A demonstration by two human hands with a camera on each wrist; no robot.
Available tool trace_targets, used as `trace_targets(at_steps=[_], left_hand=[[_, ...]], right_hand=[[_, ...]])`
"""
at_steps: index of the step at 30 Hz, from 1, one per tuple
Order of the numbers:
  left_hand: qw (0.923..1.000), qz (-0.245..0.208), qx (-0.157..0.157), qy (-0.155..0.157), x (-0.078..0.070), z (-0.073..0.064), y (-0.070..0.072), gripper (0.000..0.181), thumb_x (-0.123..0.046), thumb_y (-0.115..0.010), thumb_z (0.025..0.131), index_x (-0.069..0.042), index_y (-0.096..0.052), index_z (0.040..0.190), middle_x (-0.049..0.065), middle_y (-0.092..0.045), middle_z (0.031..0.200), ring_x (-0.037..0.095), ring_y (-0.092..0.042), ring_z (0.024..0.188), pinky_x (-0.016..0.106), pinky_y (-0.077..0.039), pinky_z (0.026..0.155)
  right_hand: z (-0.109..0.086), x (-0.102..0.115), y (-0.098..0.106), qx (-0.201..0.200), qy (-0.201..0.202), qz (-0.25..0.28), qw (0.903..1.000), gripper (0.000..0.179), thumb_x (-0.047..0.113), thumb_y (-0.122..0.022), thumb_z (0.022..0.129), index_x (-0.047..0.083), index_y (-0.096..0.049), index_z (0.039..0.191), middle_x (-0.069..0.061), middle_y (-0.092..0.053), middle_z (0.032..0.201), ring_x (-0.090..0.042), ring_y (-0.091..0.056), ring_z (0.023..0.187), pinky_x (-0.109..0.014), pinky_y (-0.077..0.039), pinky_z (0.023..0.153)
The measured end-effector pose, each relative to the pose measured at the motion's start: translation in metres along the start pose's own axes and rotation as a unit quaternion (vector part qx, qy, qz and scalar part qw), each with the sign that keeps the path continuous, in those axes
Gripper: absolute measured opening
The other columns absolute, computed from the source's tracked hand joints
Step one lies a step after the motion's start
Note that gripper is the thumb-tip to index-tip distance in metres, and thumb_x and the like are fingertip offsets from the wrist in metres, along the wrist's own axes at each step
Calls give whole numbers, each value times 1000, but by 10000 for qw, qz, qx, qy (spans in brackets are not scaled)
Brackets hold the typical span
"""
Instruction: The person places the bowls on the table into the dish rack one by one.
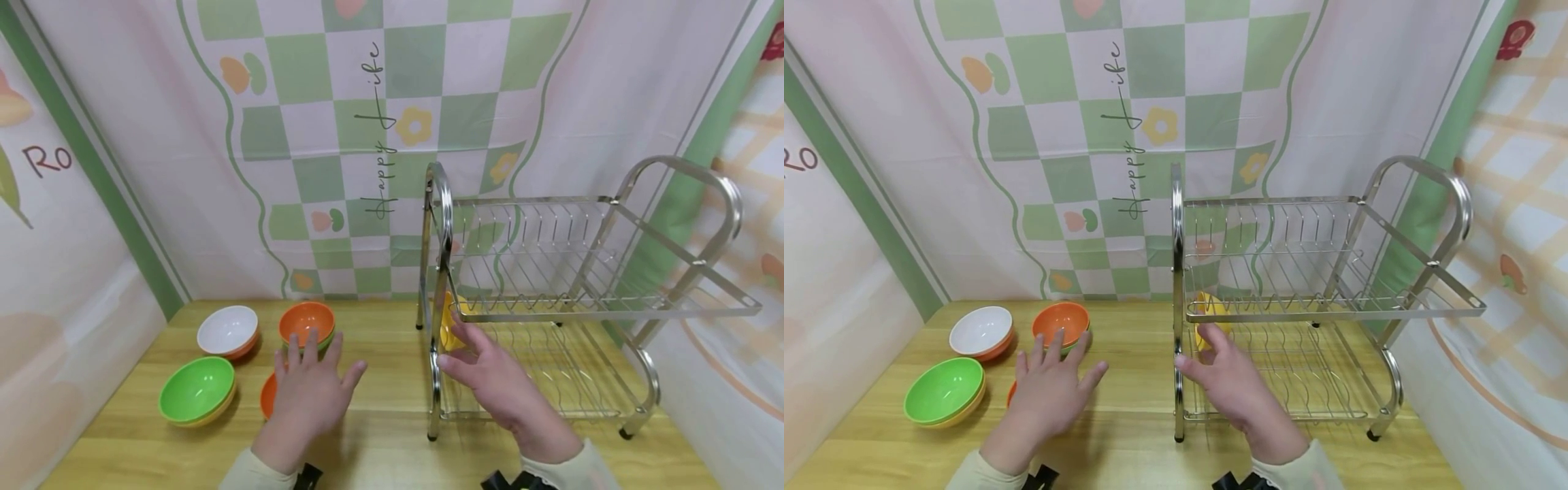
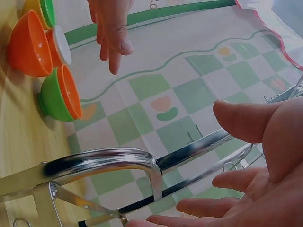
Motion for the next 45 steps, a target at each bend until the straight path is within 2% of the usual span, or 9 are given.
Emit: trace_targets(at_steps=[7, 10, 16, 20, 25, 29, 34, 40, 45], left_hand=[[9999, -9, -92, 85, 5, 2, 3, 88, -74, -13, 95, -15, -38, 155, 27, -19, 158, 55, -5, 142, 72, 6, 109], [9998, -65, -76, 149, 7, 2, 4, 89, -75, -13, 94, -15, -39, 155, 28, -18, 158, 55, -3, 143, 72, 8, 109], [9995, 19, -40, 302, 13, 2, 5, 91, -77, -11, 92, -17, -39, 155, 27, -17, 159, 55, -1, 143, 72, 11, 108], [9993, 107, -30, 367, 16, 2, 7, 91, -77, -12, 93, -15, -39, 154, 28, -17, 159, 56, -1, 142, 72, 11, 108], [9993, 36, -30, 378, 19, 1, 9, 93, -77, -11, 93, -14, -39, 155, 28, -17, 159, 56, 0, 142, 73, 9, 108], [9992, -38, -36, 399, 21, 0, 11, 93, -77, -11, 92, -14, -38, 155, 28, -17, 159, 56, 0, 142, 72, 10, 108], [9991, -82, -25, 416, 22, 0, 12, 92, -77, -12, 93, -14, -37, 155, 29, -18, 158, 57, -1, 142, 72, 9, 108], [9988, -80, 13, 484, 26, 0, 13, 93, -78, -12, 92, -14, -37, 155, 29, -17, 158, 57, 0, 141, 72, 10, 108], [9983, 11, 92, 573, 31, 0, 15, 94, -78, -10, 91, -15, -35, 156, 30, -16, 158, 58, 2, 141, 72, 11, 107]], right_hand=[[0, 2, -3, 53, -94, 88, 9999, 93, 58, -72, 83, 39, -21, 158, 6, -31, 158, -26, -52, 128, -73, -23, 105], [1, 3, -6, 98, -74, 168, 9998, 93, 57, -73, 82, 41, -21, 157, 5, -31, 158, -27, -51, 128, -74, -23, 105], [2, 2, -14, 155, -103, 506, 9985, 90, 45, -76, 85, 38, -23, 157, 6, -32, 157, -29, -50, 129, -69, -29, 106], [2, 4, -19, 169, -135, 755, 9969, 86, 32, -74, 90, 33, -23, 159, 0, -31, 158, -32, -48, 131, -63, -36, 105], [3, 5, -22, 138, -63, 995, 9949, 84, 21, -71, 93, 25, -21, 160, -9, -30, 159, -37, -48, 130, -52, -48, 98], [4, 6, -23, 68, -54, 1115, 9937, 82, 13, -69, 93, 21, -22, 160, -11, -31, 159, -37, -50, 128, -45, -54, 91], [5, 5, -25, -42, 4, 984, 9951, 80, 8, -67, 93, 21, -24, 159, -9, -35, 157, -32, -58, 118, -43, -56, 87], [7, 4, -26, -189, -55, 591, 9981, 79, 7, -69, 91, 23, -30, 158, -6, -38, 155, -23, -65, 102, -40, -57, 82], [9, 3, -26, -272, -168, 192, 9993, 73, 10, -71, 90, 17, -37, 155, -17, -39, 153, -19, -67, 84, -41, -56, 74]])
Point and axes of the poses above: each hand's wrist, its own z-axis towards the middle knuckle, its own y-axis out of the back of the hand, x = y × z, the point moved 2 cm from there along z, towards the middle knuckle
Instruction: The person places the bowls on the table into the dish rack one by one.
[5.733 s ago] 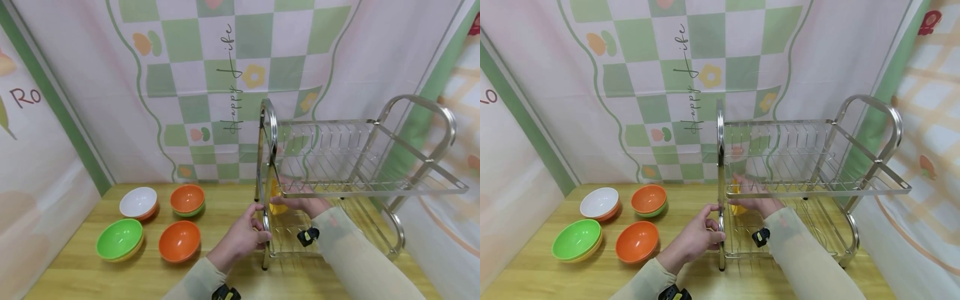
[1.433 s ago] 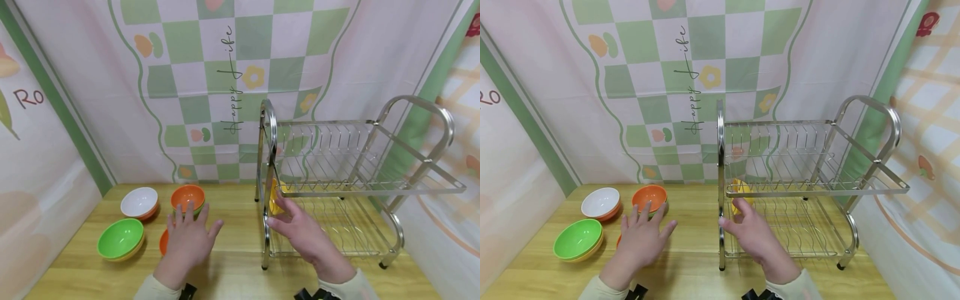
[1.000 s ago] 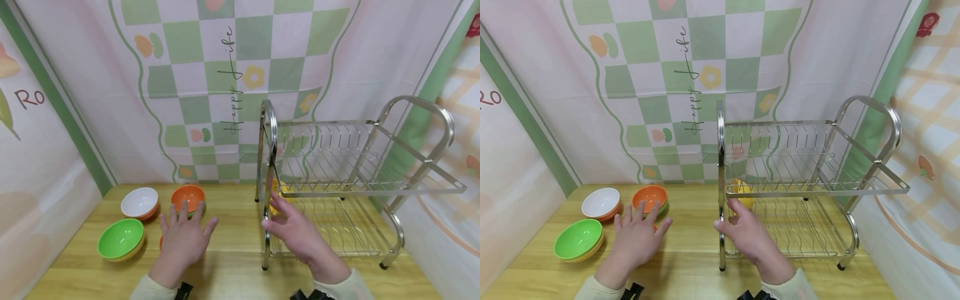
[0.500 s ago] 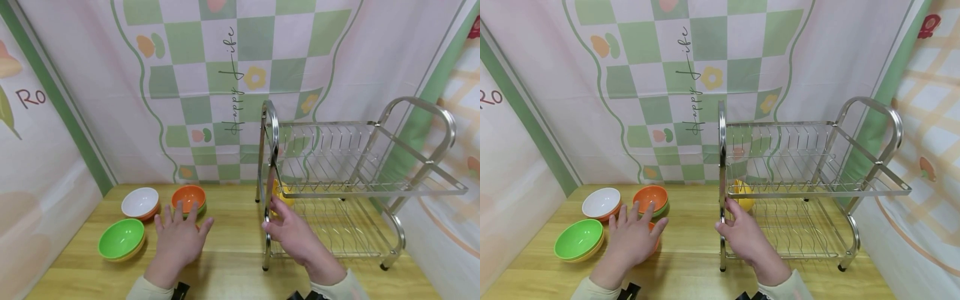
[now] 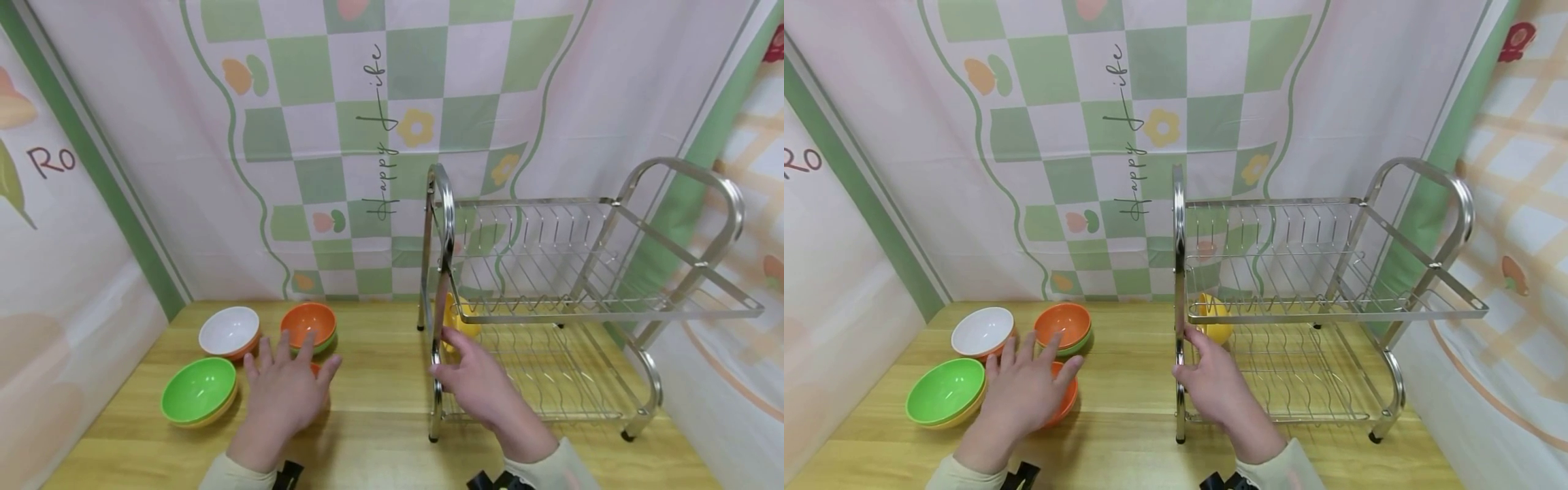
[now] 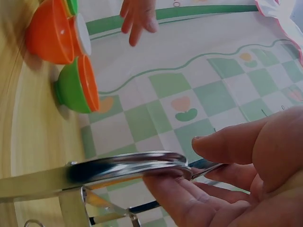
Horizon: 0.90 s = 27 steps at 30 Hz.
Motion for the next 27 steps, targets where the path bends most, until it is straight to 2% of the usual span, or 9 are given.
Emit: trace_targets(at_steps=[3, 5, 8, 11, 16, 19, 22, 25, 27], left_hand=[[10000, 41, -4, 33, 4, 1, 1, 95, -78, -10, 91, -15, -35, 156, 31, -17, 158, 59, 1, 140, 74, 8, 107], [10000, 29, -30, 47, 6, 1, 2, 95, -78, -10, 91, -15, -36, 156, 32, -17, 157, 59, 0, 140, 74, 5, 108], [9999, 16, -77, 66, 10, 0, 3, 95, -78, -10, 91, -14, -37, 155, 33, -18, 156, 60, -2, 140, 75, 1, 108], [9999, 13, -94, 83, 14, 0, 5, 95, -78, -10, 92, -12, -37, 155, 34, -19, 155, 60, -4, 140, 76, 1, 108], [9999, -69, -81, 103, 20, -1, 8, 96, -77, -12, 92, -9, -37, 154, 35, -18, 155, 62, -5, 138, 77, 1, 107], [9998, -127, -121, 66, 24, -2, 11, 92, -75, -16, 94, -8, -37, 154, 36, -20, 154, 62, -10, 137, 77, -4, 106], [9997, -144, -173, -26, 28, -1, 14, 88, -71, -27, 97, -4, -36, 153, 37, -23, 151, 62, -21, 134, 76, -19, 104], [9995, -270, -125, -72, 36, 1, 20, 87, -65, -45, 97, 1, -33, 153, 39, -28, 148, 61, -36, 127, 73, -35, 97], [9990, -448, -26, -46, 42, 4, 25, 89, -60, -56, 94, 2, -31, 153, 40, -31, 145, 60, -43, 122, 71, -42, 92]], right_hand=[[2, -2, -1, -76, -97, -108, 9999, 71, 11, -72, 89, 14, -41, 152, -21, -50, 142, -18, -63, 69, -35, -53, 56], [3, -4, -2, -137, -145, -130, 9997, 69, 10, -73, 88, 14, -44, 151, -18, -57, 132, -19, -60, 63, -31, -46, 46], [6, -7, -3, -182, -168, -156, 9996, 68, 9, -73, 86, 14, -48, 149, -14, -61, 126, -22, -57, 60, -30, -42, 40], [8, -8, -3, -181, -212, -143, 9995, 67, 9, -74, 86, 16, -49, 148, -13, -60, 130, -24, -60, 64, -33, -45, 42], [8, -9, -3, -148, -222, -149, 9995, 67, 11, -74, 86, 16, -50, 148, -19, -54, 139, -21, -65, 70, -37, -50, 50], [8, -8, -3, -130, -195, -167, 9996, 67, 11, -74, 85, 16, -50, 148, -21, -51, 141, -19, -66, 73, -38, -49, 51], [8, -7, -3, -131, -191, -193, 9995, 67, 12, -74, 85, 16, -50, 148, -21, -52, 141, -19, -66, 72, -38, -47, 46], [8, -7, -3, -134, -177, -235, 9995, 67, 12, -74, 85, 16, -50, 148, -20, -53, 140, -19, -65, 70, -36, -45, 44], [9, -7, -3, -152, -175, -295, 9993, 67, 12, -74, 85, 16, -50, 148, -20, -54, 138, -19, -64, 68, -33, -43, 43]])
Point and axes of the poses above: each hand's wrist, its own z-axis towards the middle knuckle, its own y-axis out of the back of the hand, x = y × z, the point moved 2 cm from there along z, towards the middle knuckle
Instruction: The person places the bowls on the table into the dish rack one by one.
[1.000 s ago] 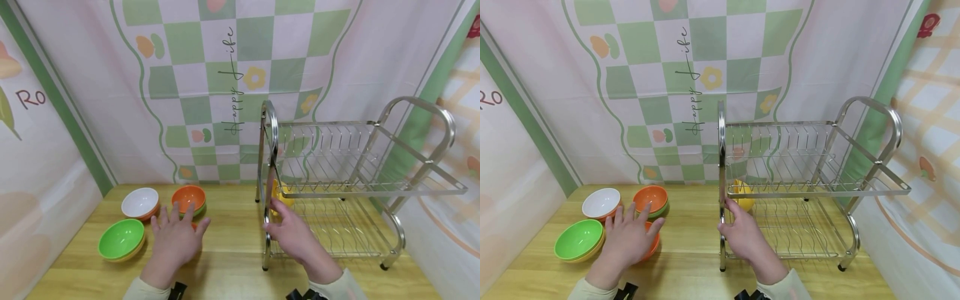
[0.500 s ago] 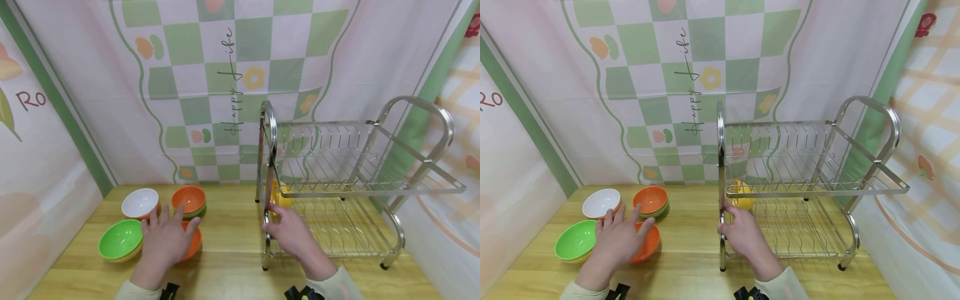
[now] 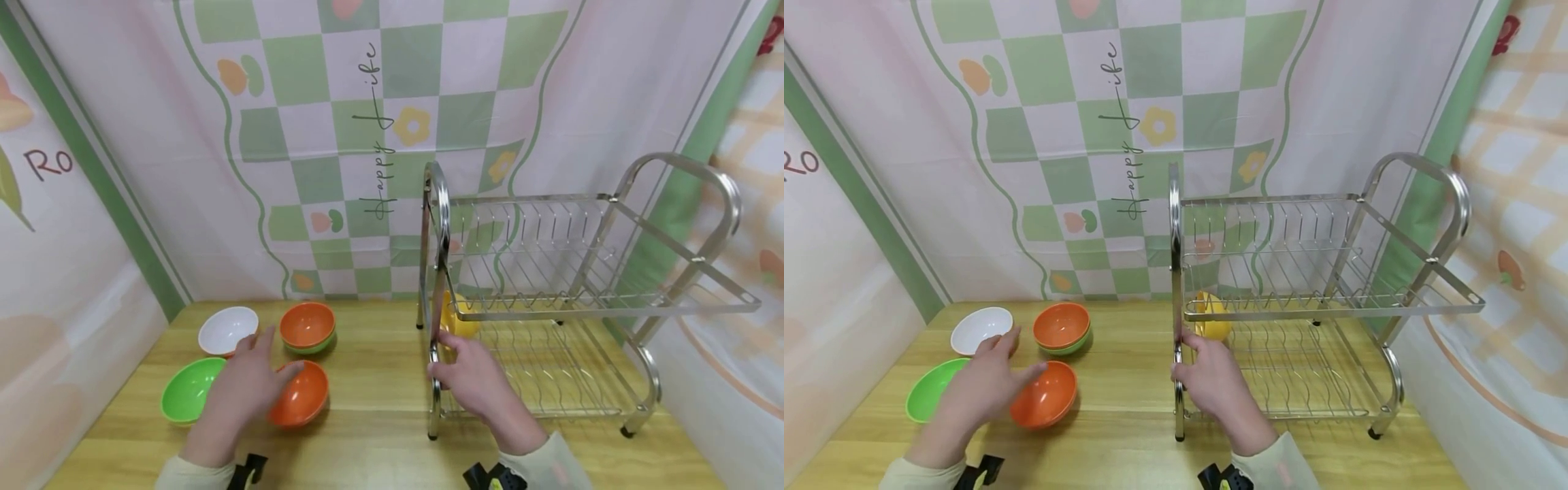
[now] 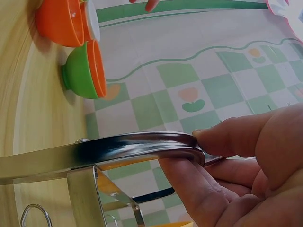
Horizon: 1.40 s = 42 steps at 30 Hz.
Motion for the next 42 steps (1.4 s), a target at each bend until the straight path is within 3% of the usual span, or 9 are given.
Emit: trace_targets(at_steps=[3, 8, 10, 13, 15, 21, 30, 36, 42], left_hand=[[9994, -306, 163, 16, 11, 6, 8, 89, -55, -61, 93, 2, -30, 153, 36, -41, 141, 54, -50, 118, 67, -45, 91], [9925, -990, 711, -88, 28, 17, 14, 83, -55, -57, 96, 5, -35, 150, 31, -49, 139, 46, -55, 118, 58, -49, 92], [9831, -1481, 1072, 69, 34, 22, 13, 81, -54, -56, 97, 4, -35, 150, 32, -45, 142, 44, -56, 116, 52, -55, 84], [9600, -2275, 1569, 462, 42, 26, 9, 78, -49, -57, 99, 2, -33, 152, 35, -38, 146, 44, -57, 112, 46, -59, 72], [9468, -2598, 1785, 657, 46, 28, 6, 76, -48, -57, 99, 1, -32, 152, 34, -37, 147, 47, -54, 113, 47, -60, 72], [9277, -2958, 2126, 820, 53, 34, -1, 70, -45, -57, 100, -2, -37, 150, 30, -40, 146, 53, -51, 116, 52, -58, 77], [9223, -3068, 2181, 877, 56, 38, -14, 59, -33, -57, 101, -1, -40, 149, 26, -49, 139, 40, -59, 105, 52, -59, 74], [9153, -3209, 2208, 1025, 58, 37, -23, 53, -23, -55, 102, -1, -41, 149, 26, -49, 138, 40, -57, 109, 50, -60, 73], [9178, -3218, 2089, 1020, 57, 33, -27, 50, -16, -55, 101, -2, -43, 148, 31, -47, 136, 38, -58, 109, 49, -60, 72]], right_hand=[[1, 0, 0, -33, -25, -27, 10000, 69, 11, -74, 84, 17, -50, 148, -19, -56, 136, -20, -63, 66, -29, -41, 41], [2, 0, 0, -62, -52, -56, 10000, 69, 11, -74, 84, 17, -50, 148, -19, -57, 133, -20, -64, 66, -28, -40, 41], [2, 0, 0, -61, -79, -47, 9999, 69, 11, -74, 84, 18, -50, 148, -18, -58, 133, -21, -64, 66, -28, -41, 41], [2, 1, -1, -53, -67, -38, 10000, 69, 11, -74, 84, 17, -50, 148, -19, -57, 134, -20, -64, 66, -29, -42, 42], [2, 1, -1, -48, -54, -24, 10000, 69, 11, -74, 84, 17, -50, 148, -19, -57, 134, -20, -64, 66, -29, -42, 42], [1, 2, 0, -27, 13, -14, 10000, 68, 10, -74, 84, 15, -50, 148, -22, -54, 137, -19, -65, 65, -32, -43, 44], [3, 0, -1, -54, 22, 42, 10000, 68, 8, -74, 84, 14, -50, 147, -18, -60, 128, -22, -62, 61, -29, -41, 41], [2, 0, -1, -58, 62, 27, 10000, 68, 8, -74, 84, 13, -50, 147, -18, -58, 132, -22, -64, 65, -33, -45, 46], [3, -1, -1, -56, 39, 44, 10000, 68, 8, -74, 84, 14, -50, 147, -18, -59, 131, -22, -65, 65, -32, -44, 44]])
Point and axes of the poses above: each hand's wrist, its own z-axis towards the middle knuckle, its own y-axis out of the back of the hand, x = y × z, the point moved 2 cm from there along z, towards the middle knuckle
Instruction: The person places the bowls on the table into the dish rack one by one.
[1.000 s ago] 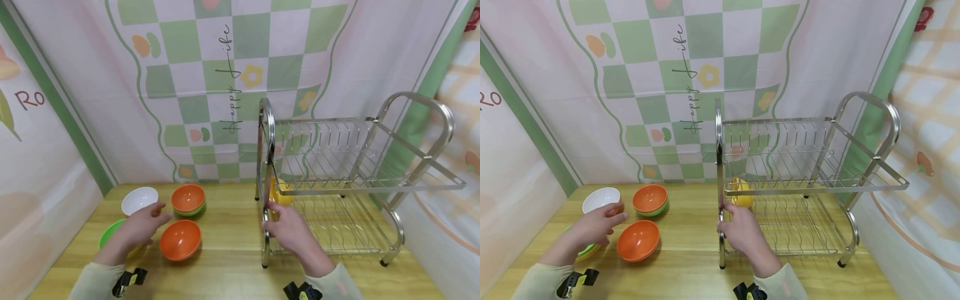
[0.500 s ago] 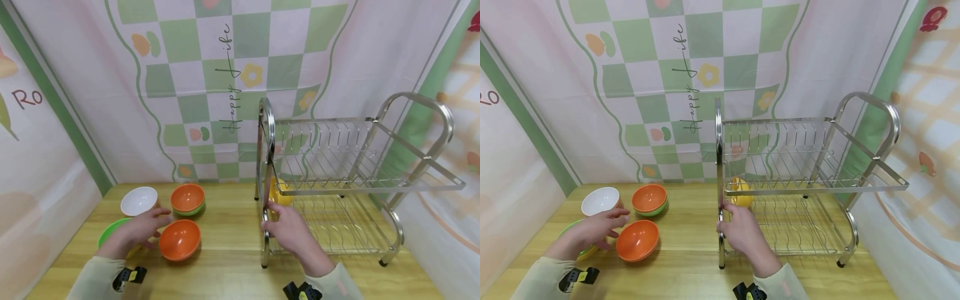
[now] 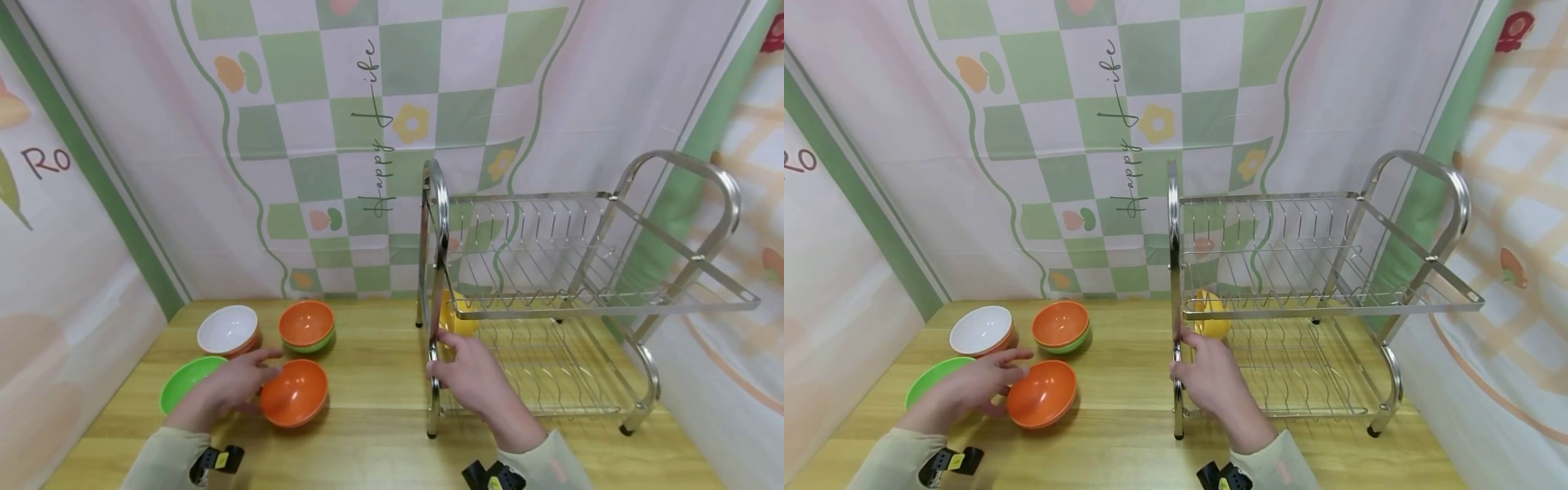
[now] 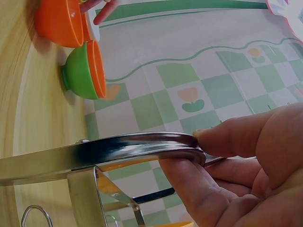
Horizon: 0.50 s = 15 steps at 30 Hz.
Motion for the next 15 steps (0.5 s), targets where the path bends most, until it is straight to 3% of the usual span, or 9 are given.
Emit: trace_targets(at_steps=[5, 9, 15], left_hand=[[9998, 84, -158, -111, 5, 0, -6, 50, -9, -57, 98, -5, -46, 147, 27, -52, 129, 33, -60, 101, 46, -60, 70], [9987, 186, -321, -347, 13, -1, -11, 57, -1, -61, 93, -7, -46, 148, 29, -49, 134, 33, -59, 101, 43, -58, 69], [9974, -447, -300, -484, 23, -1, -18, 69, 12, -60, 86, -8, -43, 150, 34, -36, 144, 34, -62, 93, 46, -60, 66]], right_hand=[[1, -1, 0, -5, -14, 13, 10000, 69, 9, -74, 84, 13, -50, 148, -18, -57, 134, -20, -64, 66, -32, -45, 45], [1, -2, 0, -23, -95, 29, 9999, 69, 10, -74, 83, 16, -50, 148, -17, -57, 134, -22, -64, 65, -29, -43, 43], [0, -1, 0, -11, -67, 21, 10000, 69, 10, -74, 83, 15, -50, 148, -18, -57, 133, -21, -64, 65, -30, -44, 44]])
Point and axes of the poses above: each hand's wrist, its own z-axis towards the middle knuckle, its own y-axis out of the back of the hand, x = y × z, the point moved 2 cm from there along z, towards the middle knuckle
